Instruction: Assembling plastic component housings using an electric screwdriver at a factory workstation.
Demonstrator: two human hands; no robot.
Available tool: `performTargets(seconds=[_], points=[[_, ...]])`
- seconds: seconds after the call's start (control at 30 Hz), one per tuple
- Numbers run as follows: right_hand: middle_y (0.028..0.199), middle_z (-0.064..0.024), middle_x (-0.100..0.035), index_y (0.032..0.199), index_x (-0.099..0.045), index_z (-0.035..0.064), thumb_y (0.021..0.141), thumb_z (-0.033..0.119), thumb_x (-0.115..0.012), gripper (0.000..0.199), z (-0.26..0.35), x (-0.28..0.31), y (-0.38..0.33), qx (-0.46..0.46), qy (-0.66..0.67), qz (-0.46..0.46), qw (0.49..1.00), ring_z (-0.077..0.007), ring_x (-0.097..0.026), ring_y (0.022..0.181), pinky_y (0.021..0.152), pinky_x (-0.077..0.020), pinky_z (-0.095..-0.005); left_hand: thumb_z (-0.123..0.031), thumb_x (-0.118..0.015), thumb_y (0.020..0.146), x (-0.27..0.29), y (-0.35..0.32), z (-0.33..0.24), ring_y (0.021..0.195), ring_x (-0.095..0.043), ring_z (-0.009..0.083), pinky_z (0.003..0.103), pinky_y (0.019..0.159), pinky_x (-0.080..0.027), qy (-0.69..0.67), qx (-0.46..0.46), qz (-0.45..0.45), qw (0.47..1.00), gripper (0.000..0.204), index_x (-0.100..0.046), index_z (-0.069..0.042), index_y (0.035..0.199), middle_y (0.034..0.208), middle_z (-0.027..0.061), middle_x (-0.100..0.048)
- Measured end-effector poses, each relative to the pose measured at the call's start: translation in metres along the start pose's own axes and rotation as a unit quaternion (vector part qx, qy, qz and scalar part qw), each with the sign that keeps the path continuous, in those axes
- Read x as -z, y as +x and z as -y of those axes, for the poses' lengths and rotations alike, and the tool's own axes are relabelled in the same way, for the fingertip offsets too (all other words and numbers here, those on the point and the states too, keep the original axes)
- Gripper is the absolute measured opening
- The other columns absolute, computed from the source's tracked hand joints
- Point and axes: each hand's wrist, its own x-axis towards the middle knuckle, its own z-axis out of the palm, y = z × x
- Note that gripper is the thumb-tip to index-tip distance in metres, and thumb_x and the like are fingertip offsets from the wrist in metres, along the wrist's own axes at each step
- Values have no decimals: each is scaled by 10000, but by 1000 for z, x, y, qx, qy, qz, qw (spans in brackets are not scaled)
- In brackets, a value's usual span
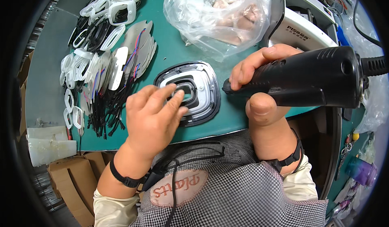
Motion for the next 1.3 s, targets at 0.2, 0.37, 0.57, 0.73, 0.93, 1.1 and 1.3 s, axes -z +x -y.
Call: performTargets(seconds=[0.2, 0.37, 0.57, 0.73, 0.93, 1.1, 1.3], points=[[758, -44, -508, 1217, -420, 121, 780, 629, -697, 725, -1, 2, -1, -1, 1, -1, 1000, -154, -519, 579, 572, -459, -307, -266, -714, 758, 5, 0, -1, 1127, -548, 268, 400, 901, -394, -22, -19, 83, 996, 358, -686, -82, 1064, 1130, 85, -660], [758, -47, -509, 1220, -422, 113, 793, 618, -688, 712, -9, 3, 1, 10, 11, 14, 1000, -157, -519, 578, 575, -459, -311, -241, -744, 698, 3, 3, 0, 1108, -566, 287, 422, 915, -430, 12, -59, 106, 993, 400, -677, -80, 1058, 1121, 96, -658], [745, -91, -518, 1208, -423, 70, 708, 437, -844, 751, -8, -7, -1, -5, 112, -25, 993, -193, -525, 611, 529, -479, -337, -211, -578, 787, 13, 5, 5, 1115, -576, 292, 432, 992, -410, 7, -81, 163, 983, 357, -636, -3, 1072, 1119, 161, -648], [725, -72, -515, 1196, -386, 83, 734, 519, -806, 762, -7, -4, -2, 29, 64, -22, 997, -174, -523, 552, 520, -471, -292, -275, -616, 819, 11, 1, 6, 1134, -567, 288, 426, 1012, -392, -9, -77, 146, 986, 391, -636, -9, 1104, 1142, 161, -643], [739, -58, -523, 1190, -381, 89, 741, 530, -796, 754, -7, -7, -1, 25, 38, 1, 999, -157, -527, 550, 519, -467, -282, -214, -738, 763, 40, 21, 36, 1105, -570, 281, 426, 918, -447, -133, -8, 56, 990, 348, -660, -97, 1082, 1092, 57, -653], [750, -75, -533, 1177, -375, 70, 765, 413, -819, 695, -2, 1, 0, 45, 57, 10, 997, -183, -560, 579, 549, -498, -309, -95, -759, 729, 55, 45, 102, 888, -622, 320, 414, 800, -493, -104, 62, -80, 989, 260, -687, -76, 978, 915, 110, -678], [793, -95, -554, 1158, -355, 83, 781, 303, -823, 640, -8, 2, 0, 23, 96, 54, 994, -212, -569, 617, 583, -506, -343, -97, -731, 780, 66, 77, 158, 900, -627, 294, 393, 823, -489, -58, 119, -54, 990, 219, -722, -74, 998, 933, 116, -694]])
